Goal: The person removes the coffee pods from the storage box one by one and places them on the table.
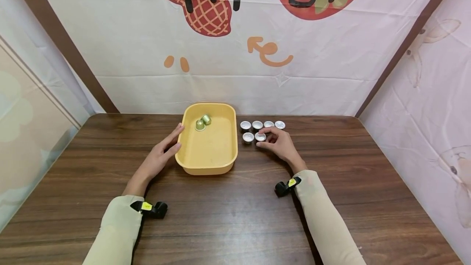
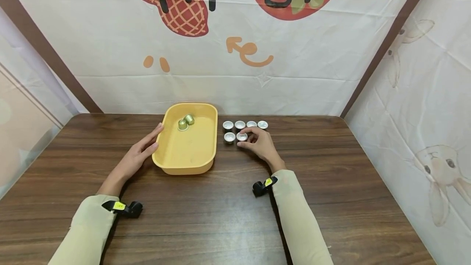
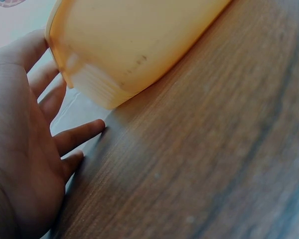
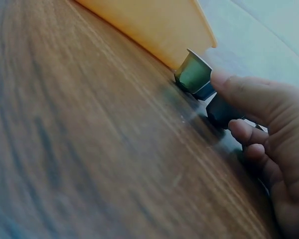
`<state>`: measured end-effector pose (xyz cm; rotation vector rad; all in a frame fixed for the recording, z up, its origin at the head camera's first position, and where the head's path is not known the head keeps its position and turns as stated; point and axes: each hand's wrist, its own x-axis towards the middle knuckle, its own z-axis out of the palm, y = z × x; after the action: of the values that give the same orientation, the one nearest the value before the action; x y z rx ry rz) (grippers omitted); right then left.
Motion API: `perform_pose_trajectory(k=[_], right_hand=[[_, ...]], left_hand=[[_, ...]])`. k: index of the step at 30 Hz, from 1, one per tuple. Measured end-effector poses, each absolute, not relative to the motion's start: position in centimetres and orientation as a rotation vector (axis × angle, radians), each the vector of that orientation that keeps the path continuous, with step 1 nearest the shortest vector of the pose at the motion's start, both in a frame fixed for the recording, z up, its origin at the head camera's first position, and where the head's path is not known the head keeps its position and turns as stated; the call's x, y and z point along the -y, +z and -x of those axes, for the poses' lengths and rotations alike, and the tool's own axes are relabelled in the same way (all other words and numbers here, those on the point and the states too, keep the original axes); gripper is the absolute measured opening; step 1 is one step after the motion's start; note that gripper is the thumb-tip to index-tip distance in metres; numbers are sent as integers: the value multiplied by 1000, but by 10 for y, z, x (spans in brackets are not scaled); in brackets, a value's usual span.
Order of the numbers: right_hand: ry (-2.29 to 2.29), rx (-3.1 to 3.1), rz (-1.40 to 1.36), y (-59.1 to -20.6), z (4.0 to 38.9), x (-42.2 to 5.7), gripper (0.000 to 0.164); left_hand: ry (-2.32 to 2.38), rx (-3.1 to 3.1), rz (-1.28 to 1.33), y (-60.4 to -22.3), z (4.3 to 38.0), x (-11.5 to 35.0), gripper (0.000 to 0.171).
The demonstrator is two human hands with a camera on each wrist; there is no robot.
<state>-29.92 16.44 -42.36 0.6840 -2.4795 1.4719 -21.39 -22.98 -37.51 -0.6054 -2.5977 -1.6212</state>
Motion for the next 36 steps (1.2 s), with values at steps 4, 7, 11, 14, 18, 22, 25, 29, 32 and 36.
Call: perform_pose_trajectory(k=[4,7,11,14,18,22,25,29,32,36], right_hand=[[1489,2442,-705,-409,288,-161,36],[1493,2403,-721,-395,277,-158,35],[1483,2356,-723,-390,274,-158,29],[1479,2335,-725,-387,275,-159,26],[1459,2297,-750,-380,275,-158,26],[1442,2269,-809,-371,273,-151,25],[1432,2266,-874,-361,275,-141,24],[1392,2280,-952,-353,286,-126,25],[1347,2292,-1019,-350,298,-117,27],[1301,2301,-1114,-343,311,-107,29]], left_hand=[[-1624,2597,603,-375,214,230,53],[-1624,2598,603,-375,214,230,53],[-1625,2603,598,-376,214,230,53],[-1624,2608,590,-376,214,230,53],[-1625,2613,578,-376,214,230,53],[-1624,2608,588,-376,216,230,53],[-1622,2602,601,-375,216,231,53],[-1622,2604,593,-374,215,232,53],[-1626,2608,593,-374,215,232,53],[-1627,2618,593,-374,214,231,54]])
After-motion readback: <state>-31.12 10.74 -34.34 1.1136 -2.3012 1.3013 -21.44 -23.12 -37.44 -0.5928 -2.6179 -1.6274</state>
